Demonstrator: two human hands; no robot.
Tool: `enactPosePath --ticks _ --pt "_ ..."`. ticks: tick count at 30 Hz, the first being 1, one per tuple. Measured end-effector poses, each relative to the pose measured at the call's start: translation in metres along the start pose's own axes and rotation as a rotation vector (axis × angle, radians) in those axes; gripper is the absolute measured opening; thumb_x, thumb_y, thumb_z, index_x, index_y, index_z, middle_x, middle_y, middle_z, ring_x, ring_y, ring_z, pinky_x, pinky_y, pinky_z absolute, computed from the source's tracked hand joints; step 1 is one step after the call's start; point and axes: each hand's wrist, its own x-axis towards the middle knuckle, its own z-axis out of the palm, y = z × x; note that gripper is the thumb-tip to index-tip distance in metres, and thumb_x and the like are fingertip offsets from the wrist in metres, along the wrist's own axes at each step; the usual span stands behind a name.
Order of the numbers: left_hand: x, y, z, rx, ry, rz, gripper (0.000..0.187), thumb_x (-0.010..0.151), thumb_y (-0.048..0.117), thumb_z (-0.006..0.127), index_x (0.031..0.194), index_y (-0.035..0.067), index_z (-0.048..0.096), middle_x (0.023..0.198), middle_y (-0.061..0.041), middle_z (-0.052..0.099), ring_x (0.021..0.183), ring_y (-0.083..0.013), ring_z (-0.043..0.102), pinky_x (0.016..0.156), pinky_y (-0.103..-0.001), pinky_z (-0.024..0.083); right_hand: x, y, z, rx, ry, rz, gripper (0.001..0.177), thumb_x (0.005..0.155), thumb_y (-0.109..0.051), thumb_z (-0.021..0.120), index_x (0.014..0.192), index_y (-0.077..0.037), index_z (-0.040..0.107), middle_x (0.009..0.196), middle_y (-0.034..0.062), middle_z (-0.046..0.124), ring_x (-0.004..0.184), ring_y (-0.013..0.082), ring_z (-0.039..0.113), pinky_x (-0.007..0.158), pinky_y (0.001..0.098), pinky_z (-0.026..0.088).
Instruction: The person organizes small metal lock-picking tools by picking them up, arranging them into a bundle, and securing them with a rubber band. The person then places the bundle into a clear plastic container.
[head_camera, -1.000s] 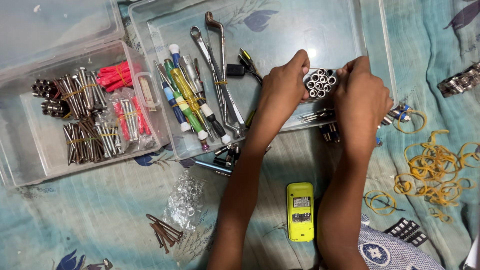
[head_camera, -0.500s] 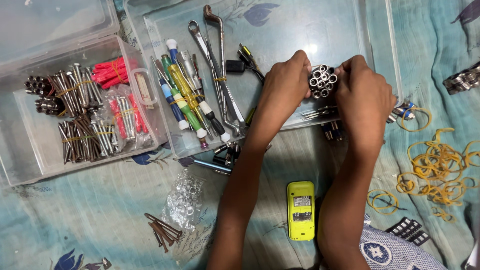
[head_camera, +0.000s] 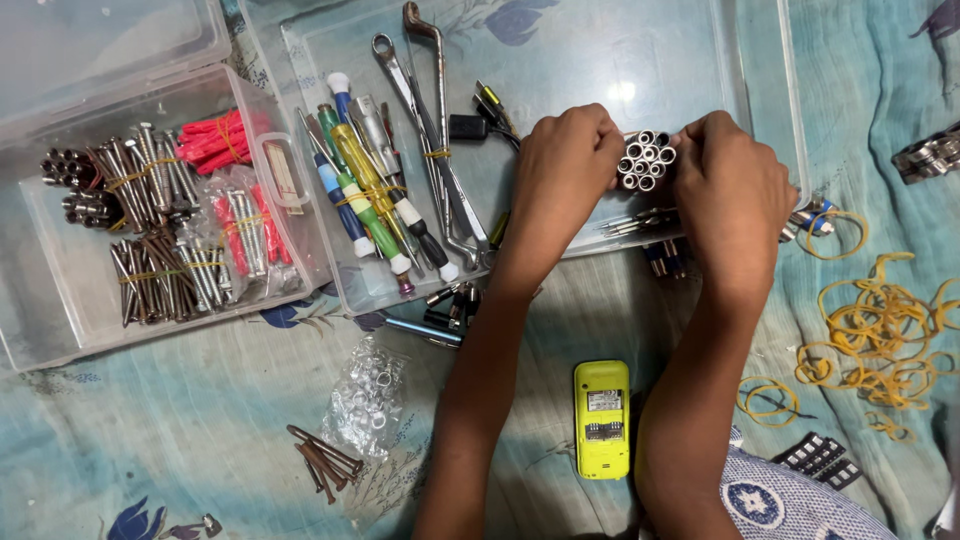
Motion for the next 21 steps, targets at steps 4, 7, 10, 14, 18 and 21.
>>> enactPosePath --ticks 4,7,10,14,18,21 --pt "-0.0009 -0.0007 0.0 0.013 0.063 -0.006 0.019 0.083 0.015 0.065 0.07 0.004 0.075 0.056 -0.009 0.07 0.052 -0.0223 0.071 0.059 -0.036 0.057 0.0003 0.0023 0.0017 0.011 0.027 -0.017 0.023 0.102 -0.031 0.07 0.102 -0.009 0.077 0.09 0.0194 0.073 0.085 0.0447 0.067 0.072 0.0549 0.049" --pt "-0.0002 -0.0028 0.0025 0.076 0.126 0.03 0.016 0.079 0.014 0.067 0.069 0.005 0.075 0.06 -0.012 0.069 0.054 -0.0282 0.07 0.058 -0.039 0.055 0.0006 0.0029 0.0018 0.029 0.015 -0.003 0.023 0.102 -0.03 0.07 0.101 -0.008 0.077 0.089 0.0186 0.073 0.084 0.0435 0.067 0.073 0.0541 0.049" --pt "-0.0005 -0.0063 0.0035 0.098 0.118 0.06 0.016 0.08 0.013 0.066 0.069 0.005 0.075 0.058 -0.012 0.067 0.053 -0.027 0.069 0.059 -0.038 0.056 0.0021 0.0038 0.0012 0.036 0.005 0.006 0.025 0.102 -0.031 0.07 0.1 -0.008 0.078 0.088 0.0186 0.073 0.082 0.0431 0.068 0.073 0.0529 0.05" --pt "0.0017 -0.0069 0.0016 -0.008 -0.011 -0.011 0.024 0.084 0.016 0.062 0.064 0.007 0.073 0.051 -0.004 0.068 0.047 -0.0185 0.071 0.059 -0.033 0.058 0.0024 0.0071 0.0024 0.036 0.015 -0.019 0.024 0.101 -0.03 0.071 0.1 -0.007 0.078 0.086 0.0189 0.073 0.081 0.043 0.068 0.072 0.0526 0.049" --pt "0.002 -0.0033 -0.0024 0.048 -0.036 -0.016 0.028 0.085 0.021 0.065 0.062 0.006 0.072 0.048 -0.004 0.067 0.046 -0.018 0.069 0.061 -0.033 0.057 0.0035 0.0087 0.0027 0.057 0.005 -0.018 0.024 0.101 -0.03 0.071 0.1 -0.007 0.078 0.085 0.0187 0.072 0.08 0.0425 0.068 0.072 0.0519 0.05" --pt "-0.0003 -0.0037 -0.0053 0.103 -0.014 0.004 0.03 0.09 0.025 0.066 0.069 0.005 0.074 0.054 -0.008 0.068 0.052 -0.0215 0.07 0.064 -0.037 0.057 0.0037 0.0103 0.0019 0.071 0.015 -0.04 0.023 0.102 -0.028 0.071 0.1 -0.007 0.078 0.083 0.0185 0.072 0.079 0.0418 0.068 0.072 0.0514 0.05"
